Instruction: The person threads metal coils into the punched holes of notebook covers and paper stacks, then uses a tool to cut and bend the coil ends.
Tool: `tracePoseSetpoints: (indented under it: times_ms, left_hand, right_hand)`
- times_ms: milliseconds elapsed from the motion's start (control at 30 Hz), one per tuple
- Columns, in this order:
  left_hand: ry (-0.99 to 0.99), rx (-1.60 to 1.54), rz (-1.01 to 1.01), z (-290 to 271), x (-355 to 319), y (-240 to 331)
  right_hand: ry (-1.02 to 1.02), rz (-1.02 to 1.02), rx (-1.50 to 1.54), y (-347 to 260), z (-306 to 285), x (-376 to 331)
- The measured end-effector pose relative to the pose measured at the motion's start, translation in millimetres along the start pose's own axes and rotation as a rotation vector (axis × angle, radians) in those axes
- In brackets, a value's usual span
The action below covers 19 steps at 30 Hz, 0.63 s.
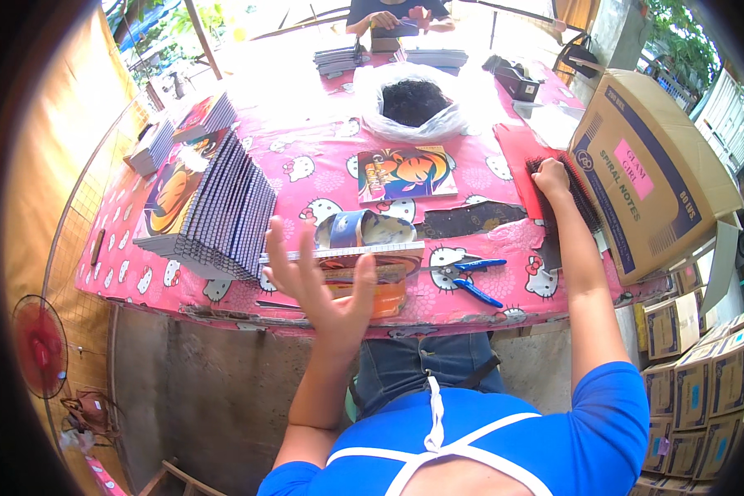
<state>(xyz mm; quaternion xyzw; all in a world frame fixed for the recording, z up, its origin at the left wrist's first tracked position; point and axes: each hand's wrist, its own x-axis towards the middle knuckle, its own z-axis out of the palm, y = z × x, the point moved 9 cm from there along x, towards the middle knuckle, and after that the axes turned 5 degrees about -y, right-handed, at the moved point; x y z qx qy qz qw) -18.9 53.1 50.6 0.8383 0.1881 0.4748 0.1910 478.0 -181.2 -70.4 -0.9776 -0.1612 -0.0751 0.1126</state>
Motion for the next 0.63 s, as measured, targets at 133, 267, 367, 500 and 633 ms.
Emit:
tracePoseSetpoints:
  times_ms: [133,267,367,500,633]
  left_hand:
    - [-0.109,0.272,0.229,25,9,39]
    - [-0.425,0.24,0.284,63,6,34]
    - [-0.301,0.1,0.28,46,15,33]
    - [-0.165,-0.191,0.192,35,18,23]
    - [-0.208,-0.244,0.173,39,19,23]
  right_hand:
    - [0.141,-0.089,0.185,8,-19,8]
    - [0.301,-0.431,0.212,-38,-34,-29]
    - [0.163,-0.634,0.327,-138,-77,-123]
    - [-0.14,-0.931,0.954,-224,-135,-251]
    - [-0.128,-0.775,0.99,-215,-118,-242]
